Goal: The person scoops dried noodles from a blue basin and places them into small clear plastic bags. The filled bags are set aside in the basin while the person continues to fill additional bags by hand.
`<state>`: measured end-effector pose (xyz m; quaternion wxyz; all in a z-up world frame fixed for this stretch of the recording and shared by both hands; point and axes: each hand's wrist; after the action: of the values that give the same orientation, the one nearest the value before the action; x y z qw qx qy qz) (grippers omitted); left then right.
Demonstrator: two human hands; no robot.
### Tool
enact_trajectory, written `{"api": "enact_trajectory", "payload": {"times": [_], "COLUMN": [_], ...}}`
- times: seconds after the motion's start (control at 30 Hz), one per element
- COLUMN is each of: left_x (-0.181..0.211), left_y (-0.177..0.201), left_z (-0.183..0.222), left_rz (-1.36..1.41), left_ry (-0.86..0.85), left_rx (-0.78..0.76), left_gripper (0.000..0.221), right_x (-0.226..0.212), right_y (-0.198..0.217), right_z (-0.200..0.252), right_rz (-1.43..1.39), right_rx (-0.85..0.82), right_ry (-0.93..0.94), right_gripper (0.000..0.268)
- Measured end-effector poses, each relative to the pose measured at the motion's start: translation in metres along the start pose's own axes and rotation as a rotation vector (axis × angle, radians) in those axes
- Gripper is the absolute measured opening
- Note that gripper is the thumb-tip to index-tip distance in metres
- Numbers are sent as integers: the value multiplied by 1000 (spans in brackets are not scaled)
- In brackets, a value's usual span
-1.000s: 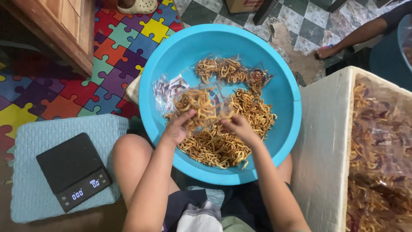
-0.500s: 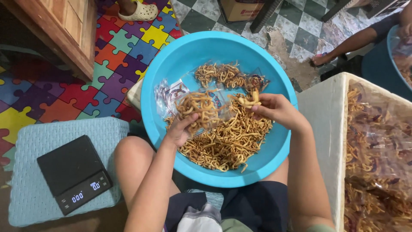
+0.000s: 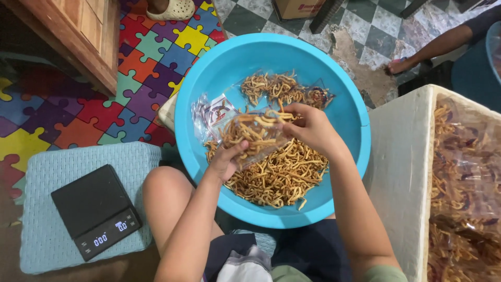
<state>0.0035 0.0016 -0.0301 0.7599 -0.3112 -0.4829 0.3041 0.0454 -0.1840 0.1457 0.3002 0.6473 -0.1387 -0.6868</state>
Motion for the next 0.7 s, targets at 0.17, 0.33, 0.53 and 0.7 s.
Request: {"api": "enact_trajectory", "payload": {"times": [0.17, 0.33, 0.53, 0.7], "left_x": [4, 7, 2, 0], "left_y": [-6, -8, 0, 10], "left_z": [3, 3, -1, -8], "left_rz": [95, 113, 136, 180], "left_ry": [-17, -3, 29, 19], "left_rx": [88, 23, 8, 27], "left_gripper": [50, 52, 59, 57], "right_x": [5, 0, 11, 16], "right_y": [-7, -13, -6, 7], "right_z": [3, 8, 4, 12], "right_rz": [-263, -215, -340, -400], "right_rx": [122, 199, 398, 520], "right_ry": [-39, 31, 84, 65], "right_gripper": [49, 34, 17, 19]}}
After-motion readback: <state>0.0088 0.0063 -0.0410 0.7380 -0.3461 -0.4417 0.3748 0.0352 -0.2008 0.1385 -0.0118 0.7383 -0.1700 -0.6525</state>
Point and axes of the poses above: each hand's wrist, its own z-axis away from the middle knuckle, its own y-axis out of the back of the hand, x = y × z, and after that the axes turned 8 degrees about x, right-handed
